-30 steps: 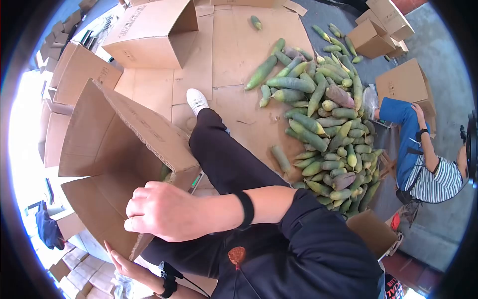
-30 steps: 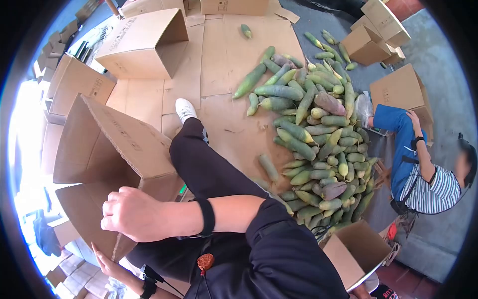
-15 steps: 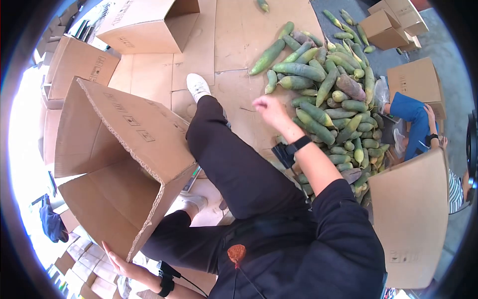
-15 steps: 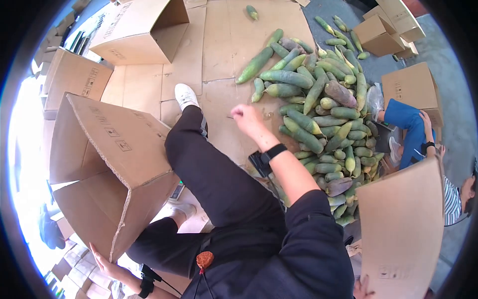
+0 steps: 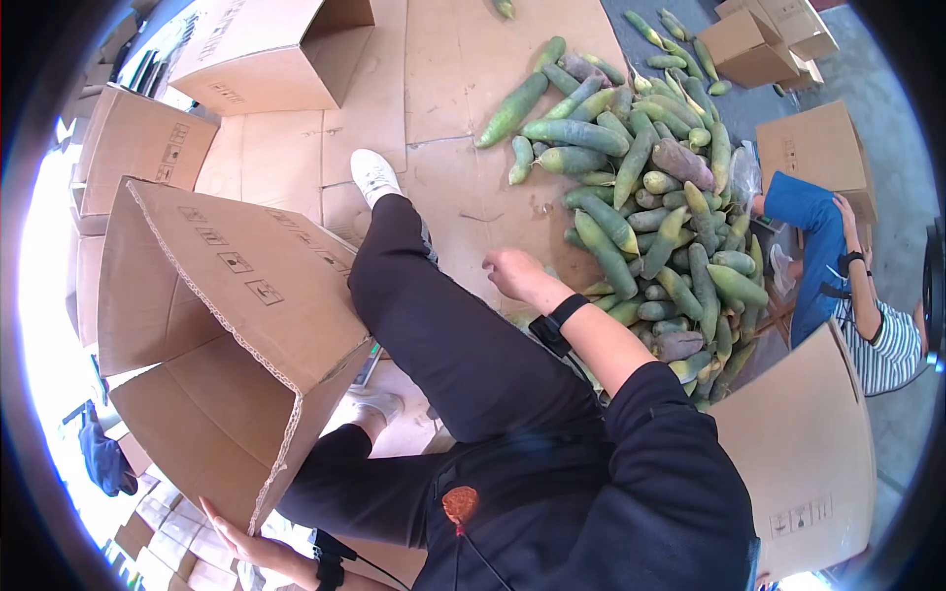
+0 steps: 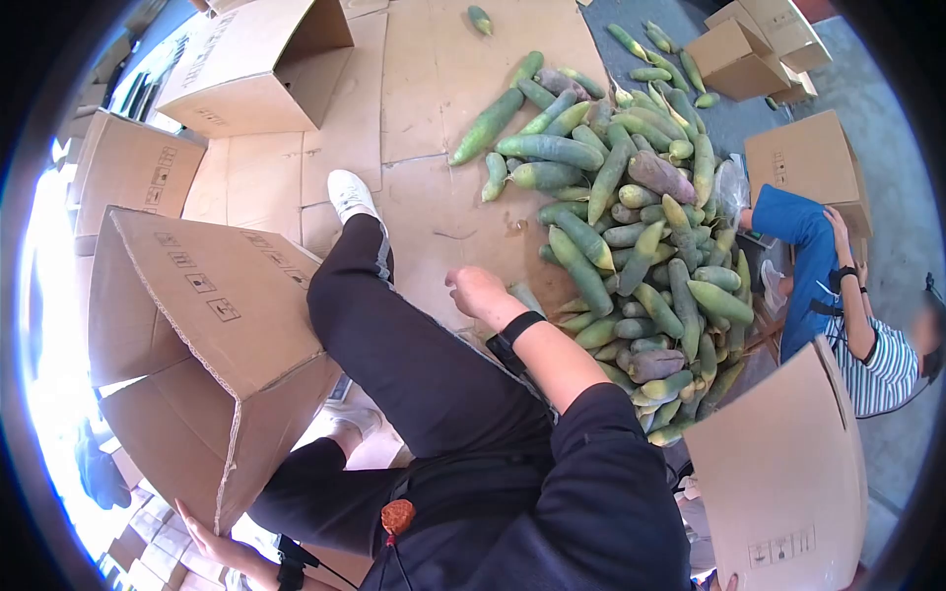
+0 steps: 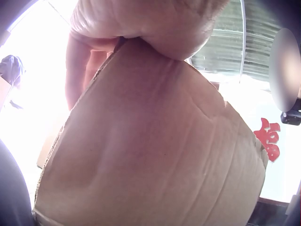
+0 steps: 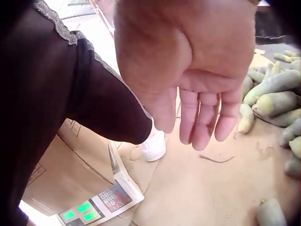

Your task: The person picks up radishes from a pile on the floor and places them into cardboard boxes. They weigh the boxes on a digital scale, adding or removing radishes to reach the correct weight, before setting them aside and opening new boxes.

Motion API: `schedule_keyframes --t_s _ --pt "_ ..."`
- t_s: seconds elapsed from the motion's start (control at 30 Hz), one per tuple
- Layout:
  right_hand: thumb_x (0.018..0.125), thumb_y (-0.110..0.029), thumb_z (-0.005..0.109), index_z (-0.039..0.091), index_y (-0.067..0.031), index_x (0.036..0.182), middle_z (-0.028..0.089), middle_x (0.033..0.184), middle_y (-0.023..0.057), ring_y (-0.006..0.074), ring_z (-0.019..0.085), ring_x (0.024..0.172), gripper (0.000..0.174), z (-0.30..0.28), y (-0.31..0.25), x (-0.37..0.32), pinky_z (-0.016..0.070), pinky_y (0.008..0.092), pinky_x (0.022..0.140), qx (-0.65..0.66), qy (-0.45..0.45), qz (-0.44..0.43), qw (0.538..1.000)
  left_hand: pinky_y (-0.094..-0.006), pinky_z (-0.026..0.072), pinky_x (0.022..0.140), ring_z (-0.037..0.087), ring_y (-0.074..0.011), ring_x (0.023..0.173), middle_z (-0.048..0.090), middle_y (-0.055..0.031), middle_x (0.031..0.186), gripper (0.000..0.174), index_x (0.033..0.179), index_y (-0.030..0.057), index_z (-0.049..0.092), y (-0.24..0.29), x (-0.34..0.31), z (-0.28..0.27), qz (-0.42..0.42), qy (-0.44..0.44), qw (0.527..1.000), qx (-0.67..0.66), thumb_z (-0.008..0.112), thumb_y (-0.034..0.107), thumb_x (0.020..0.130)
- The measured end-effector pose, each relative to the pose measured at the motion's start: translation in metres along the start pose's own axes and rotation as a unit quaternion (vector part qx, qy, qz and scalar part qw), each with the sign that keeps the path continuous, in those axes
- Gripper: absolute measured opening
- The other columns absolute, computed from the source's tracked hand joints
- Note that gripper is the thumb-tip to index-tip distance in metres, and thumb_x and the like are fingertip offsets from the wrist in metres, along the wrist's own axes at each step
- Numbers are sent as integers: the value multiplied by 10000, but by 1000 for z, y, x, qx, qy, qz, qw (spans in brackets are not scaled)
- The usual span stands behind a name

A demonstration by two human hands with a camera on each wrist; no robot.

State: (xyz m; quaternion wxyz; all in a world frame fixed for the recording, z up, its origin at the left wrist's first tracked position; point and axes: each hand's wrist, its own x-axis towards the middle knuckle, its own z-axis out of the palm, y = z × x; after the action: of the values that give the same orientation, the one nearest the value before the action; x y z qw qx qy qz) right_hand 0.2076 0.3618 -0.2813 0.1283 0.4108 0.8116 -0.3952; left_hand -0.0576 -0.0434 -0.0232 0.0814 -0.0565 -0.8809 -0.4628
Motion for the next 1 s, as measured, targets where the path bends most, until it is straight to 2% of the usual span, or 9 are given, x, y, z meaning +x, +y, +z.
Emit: schedule_keyframes --t_s 0.23,0.3,0.37,0.43,0.57,0.7,0.9,0.93,1.0 --pt "820 -153 566 680 -107 1012 643 1027 200 354 607 1002 227 12 59 -26 477 427 871 -16 20 55 998 -348 347 1048 465 -260 1240 482 -154 1363 490 1322 -19 490 0 -1 0 -9 2 1000 -11 329 313 999" --pt "808 -168 559 682 -107 1000 636 1040 203 358 605 1001 235 12 83 -35 477 426 882 -28 66 97 993 -349 345 1049 462 -260 1243 470 -155 1373 503 1331 -17 479 3 -2 2 7 -6 1000 10 315 325 1003" --pt "794 -168 566 671 -110 1017 636 1027 194 351 599 1015 253 -1 94 -50 475 421 892 -34 91 182 979 -351 343 1050 461 -261 1244 463 -156 1378 508 1336 -17 474 3 -2 1 8 -6 1000 25 309 331 1004" --pt "784 -157 580 645 -120 1069 608 1084 187 350 582 1045 295 17 156 -47 467 428 907 -26 110 235 965 -352 341 1051 459 -262 1246 457 -156 1383 514 1340 -16 468 1 -2 -1 8 -7 999 42 303 337 1005" --pt "774 -141 611 583 -113 1151 521 1195 217 393 536 1099 379 -3 172 -63 445 441 941 8 225 371 901 -355 365 1037 466 -261 1241 454 -152 1383 510 1346 -5 465 10 -6 5 1 -1 999 48 297 337 1007" --pt "703 -188 729 404 -73 1338 468 1306 208 360 465 1211 722 -6 190 -67 399 409 1011 78 221 446 864 -353 387 1024 475 -256 1233 458 -145 1378 496 1346 12 472 3 -4 1 23 -2 997 77 299 329 1005" --pt "677 -174 776 221 -61 1452 364 1419 226 331 395 1299 960 25 218 -62 346 372 1073 186 201 430 860 -364 372 1037 440 -247 1266 435 -132 1399 495 1357 26 464 11 -3 6 -56 19 998 14 314 331 997" --pt "646 -94 785 229 13 1434 436 1357 239 316 470 1233 970 28 221 -59 388 351 1025 162 224 396 876 -364 372 1037 440 -247 1266 435 -132 1399 495 1357 26 464 13 -4 5 -57 21 998 19 314 331 997" --pt "657 -84 777 216 10 1439 438 1356 233 312 472 1229 967 27 227 -54 387 348 1023 165 221 415 867 -372 348 1054 413 -243 1287 421 -126 1413 495 1362 21 455 14 -5 6 -50 8 999 14 333 329 993"
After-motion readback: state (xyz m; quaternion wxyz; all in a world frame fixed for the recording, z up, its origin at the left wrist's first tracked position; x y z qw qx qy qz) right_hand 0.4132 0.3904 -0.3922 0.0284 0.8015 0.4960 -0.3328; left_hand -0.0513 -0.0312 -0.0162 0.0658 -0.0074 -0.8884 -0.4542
